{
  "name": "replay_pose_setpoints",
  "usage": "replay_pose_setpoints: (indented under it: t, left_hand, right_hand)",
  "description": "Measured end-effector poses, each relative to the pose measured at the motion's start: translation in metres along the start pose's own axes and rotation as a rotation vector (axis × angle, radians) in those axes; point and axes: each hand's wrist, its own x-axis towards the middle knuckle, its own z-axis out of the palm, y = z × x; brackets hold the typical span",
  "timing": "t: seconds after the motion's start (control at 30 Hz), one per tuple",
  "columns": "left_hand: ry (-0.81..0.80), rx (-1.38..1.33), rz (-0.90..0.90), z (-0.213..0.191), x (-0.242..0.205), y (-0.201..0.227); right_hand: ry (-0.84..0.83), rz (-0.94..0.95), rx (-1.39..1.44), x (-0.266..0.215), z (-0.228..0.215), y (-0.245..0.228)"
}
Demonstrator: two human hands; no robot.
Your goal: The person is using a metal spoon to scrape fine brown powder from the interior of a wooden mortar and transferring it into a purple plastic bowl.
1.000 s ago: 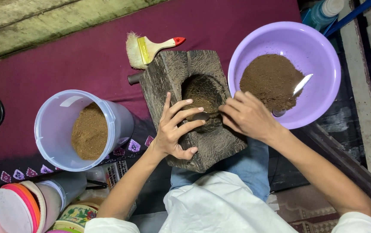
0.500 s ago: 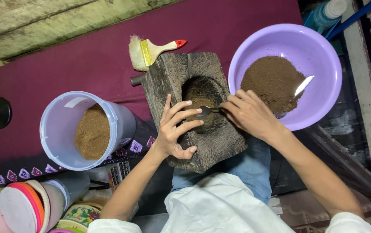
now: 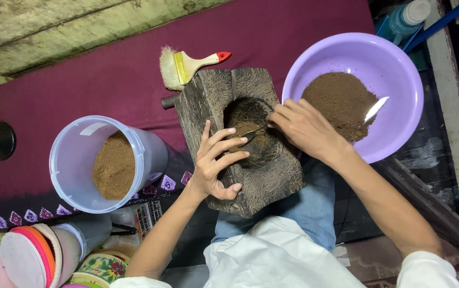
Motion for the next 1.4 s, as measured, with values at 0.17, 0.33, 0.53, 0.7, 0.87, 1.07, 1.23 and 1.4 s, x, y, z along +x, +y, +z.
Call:
replay_pose_setpoints:
  t: [0.17, 0.33, 0.53, 0.7, 0.87, 1.07, 1.23, 1.4]
  left_hand:
    - [0.013, -0.007, -0.010, 0.000, 0.001, 0.000]
    - [0.013, -0.011, -0.008, 0.001, 0.001, 0.000]
    - [0.029, -0.004, 0.002, -0.001, 0.003, 0.001]
    - [0.038, -0.014, -0.011, 0.001, 0.000, -0.001]
    - [0.038, -0.022, -0.005, 0.001, 0.003, -0.003]
    - [0.042, -0.027, -0.011, 0.001, 0.002, -0.003]
    - [0.040, -0.024, -0.008, 0.000, 0.003, 0.001]
    - [0.060, -0.056, 0.001, 0.002, 0.002, 0.001]
  right_hand:
    - [-0.134, 0.098, -0.006, -0.019, -0.066, -0.001]
    - [-0.155, 0.030, -0.120, -0.017, -0.016, -0.008]
    - [0.003, -0.033, -0.141, 0.004, -0.023, -0.031]
    - [0.076, -0.022, -0.118, -0.006, -0.014, -0.067]
    - [-0.039, 0.122, -0.059, -0.003, -0.008, -0.055]
    - [-0.014, 0.117, -0.022, -0.011, -0.031, -0.079]
    - [-0.117, 0.136, -0.066, -0.005, -0.022, -0.057]
    - [-0.188, 0.142, 0.044, -0.026, -0.080, -0.057]
